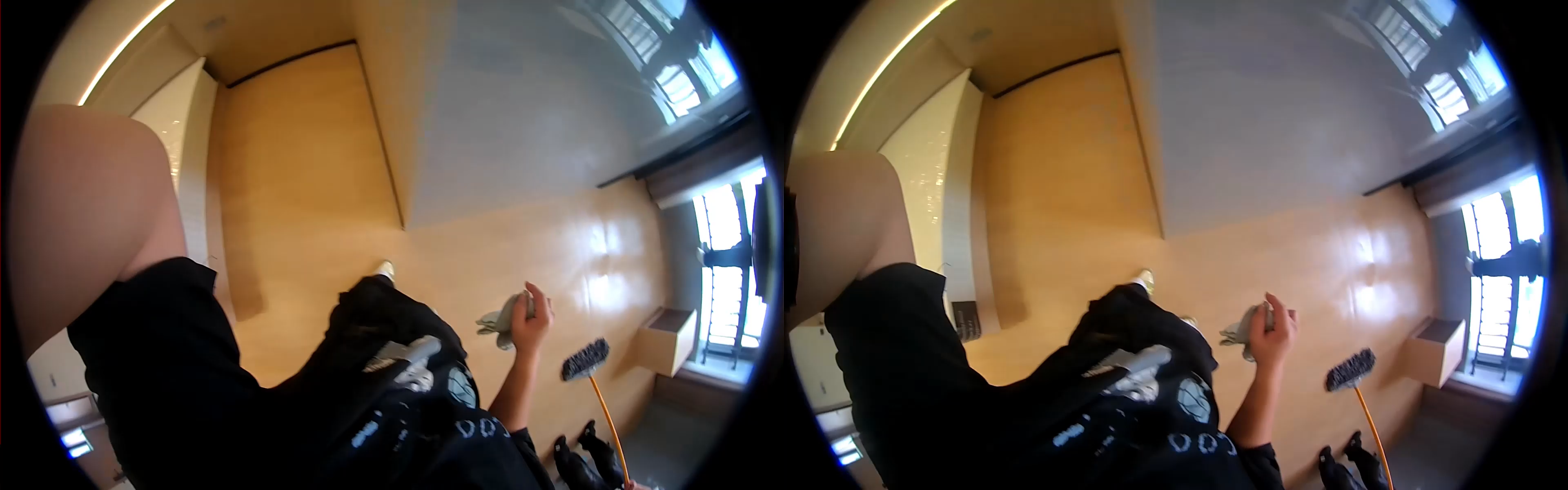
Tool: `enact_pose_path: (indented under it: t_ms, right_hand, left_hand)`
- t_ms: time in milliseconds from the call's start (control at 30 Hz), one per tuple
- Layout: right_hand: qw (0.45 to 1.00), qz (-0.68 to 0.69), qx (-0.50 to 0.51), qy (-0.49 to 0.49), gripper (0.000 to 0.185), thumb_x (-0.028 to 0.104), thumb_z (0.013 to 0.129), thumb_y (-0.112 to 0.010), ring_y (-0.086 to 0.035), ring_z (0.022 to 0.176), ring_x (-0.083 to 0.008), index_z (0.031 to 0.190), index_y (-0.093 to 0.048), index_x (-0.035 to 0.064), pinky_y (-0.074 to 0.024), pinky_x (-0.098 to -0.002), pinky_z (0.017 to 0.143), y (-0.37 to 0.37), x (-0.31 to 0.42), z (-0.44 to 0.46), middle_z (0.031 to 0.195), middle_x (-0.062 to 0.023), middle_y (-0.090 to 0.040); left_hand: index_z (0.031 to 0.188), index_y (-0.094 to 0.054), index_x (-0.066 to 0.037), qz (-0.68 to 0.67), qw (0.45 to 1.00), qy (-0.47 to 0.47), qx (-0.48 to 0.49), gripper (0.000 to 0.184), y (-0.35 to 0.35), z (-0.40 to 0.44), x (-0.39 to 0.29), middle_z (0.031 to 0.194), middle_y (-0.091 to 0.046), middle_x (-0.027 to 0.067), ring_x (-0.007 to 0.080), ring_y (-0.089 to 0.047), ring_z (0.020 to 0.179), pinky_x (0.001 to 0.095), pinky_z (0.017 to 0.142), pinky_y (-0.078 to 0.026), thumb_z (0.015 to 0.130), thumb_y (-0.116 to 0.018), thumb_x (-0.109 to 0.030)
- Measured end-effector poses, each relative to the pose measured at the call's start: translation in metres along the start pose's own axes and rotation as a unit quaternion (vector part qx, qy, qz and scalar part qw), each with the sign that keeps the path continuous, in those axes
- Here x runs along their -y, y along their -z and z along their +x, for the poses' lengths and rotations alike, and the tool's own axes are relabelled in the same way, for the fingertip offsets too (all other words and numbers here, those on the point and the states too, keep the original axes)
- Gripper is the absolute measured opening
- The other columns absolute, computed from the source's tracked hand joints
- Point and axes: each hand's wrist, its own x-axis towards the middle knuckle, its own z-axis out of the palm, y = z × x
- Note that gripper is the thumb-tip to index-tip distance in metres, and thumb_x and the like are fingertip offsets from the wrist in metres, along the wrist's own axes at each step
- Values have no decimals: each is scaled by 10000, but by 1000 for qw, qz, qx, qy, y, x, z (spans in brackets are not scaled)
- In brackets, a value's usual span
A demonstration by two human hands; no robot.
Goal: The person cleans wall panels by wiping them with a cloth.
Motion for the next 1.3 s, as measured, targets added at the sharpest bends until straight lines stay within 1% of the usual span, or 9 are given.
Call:
enact_pose_path:
  t_ms: [100,200,367,567,767,933,1000,1100,1300]
  right_hand:
    - [1000,-4,-1,19,220,92,843,-636,-595,688,-301,1038,-712,24,-495,-411,689,-5,25,-8,740,-125,-670]
    - [999,-2,-27,-20,213,120,866,-619,-604,707,-316,1038,-712,37,-496,-420,727,-6,41,24,731,-139,-661]
    - [999,5,-33,-2,181,103,830,-661,-586,642,-283,998,-716,60,-479,-379,708,6,11,8,669,-107,-632]
    - [997,-27,-25,-65,179,83,801,-674,-546,573,-255,975,-713,65,-458,-333,676,29,-30,3,612,-64,-614]
    - [994,-54,-40,-90,203,106,802,-687,-570,616,-277,1002,-706,71,-473,-365,669,20,-28,-30,683,-84,-657]
    - [990,-44,-83,-109,273,146,826,-701,-615,744,-311,1077,-656,49,-496,-409,692,15,-32,-26,855,-119,-690]
    - [987,-2,-99,-130,272,153,838,-707,-620,816,-322,1070,-633,34,-500,-429,701,4,-30,-20,929,-139,-683]
    - [986,54,-117,-105,256,130,814,-721,-627,795,-310,1039,-635,43,-492,-411,693,6,-33,-16,855,-123,-675]
    - [987,58,-145,-24,257,104,769,-738,-606,619,-249,1003,-642,60,-461,-350,690,27,-25,5,664,-56,-632]
  left_hand:
    - [1441,-403,-84,-14,1000,-2,12,583,3,9,3,1466,-413,217,441,-446,1277,573,1040,-398,965,-453,-417]
    - [1442,-404,-88,-23,999,4,25,586,-1,12,4,1470,-410,215,440,-439,1283,574,1042,-393,964,-453,-423]
    - [1443,-406,-94,-25,999,9,21,590,-25,-2,-1,1476,-404,213,440,-426,1294,575,1047,-385,963,-454,-434]
    - [1444,-409,-102,-30,999,3,40,596,-56,-13,-4,1483,-396,211,439,-411,1306,576,1052,-376,961,-454,-448]
    - [1446,-411,-109,-81,995,-24,60,602,-49,-5,-27,1491,-389,208,438,-396,1319,577,1057,-366,959,-455,-461]
    - [1447,-413,-115,-166,979,-63,99,607,-56,6,-82,1497,-383,206,437,-384,1330,578,1062,-358,958,-456,-472]
    - [1447,-414,-118,-224,962,-92,123,609,-57,12,-115,1500,-380,205,437,-379,1334,578,1064,-355,957,-456,-476]
    - [1448,-415,-121,-334,918,-133,165,612,-56,20,-167,1504,-376,204,437,-371,1341,579,1066,-350,956,-456,-483]
    - [1450,-418,-129,-499,818,-189,218,618,-66,3,-245,1511,-369,201,436,-356,1353,580,1072,-340,955,-457,-496]
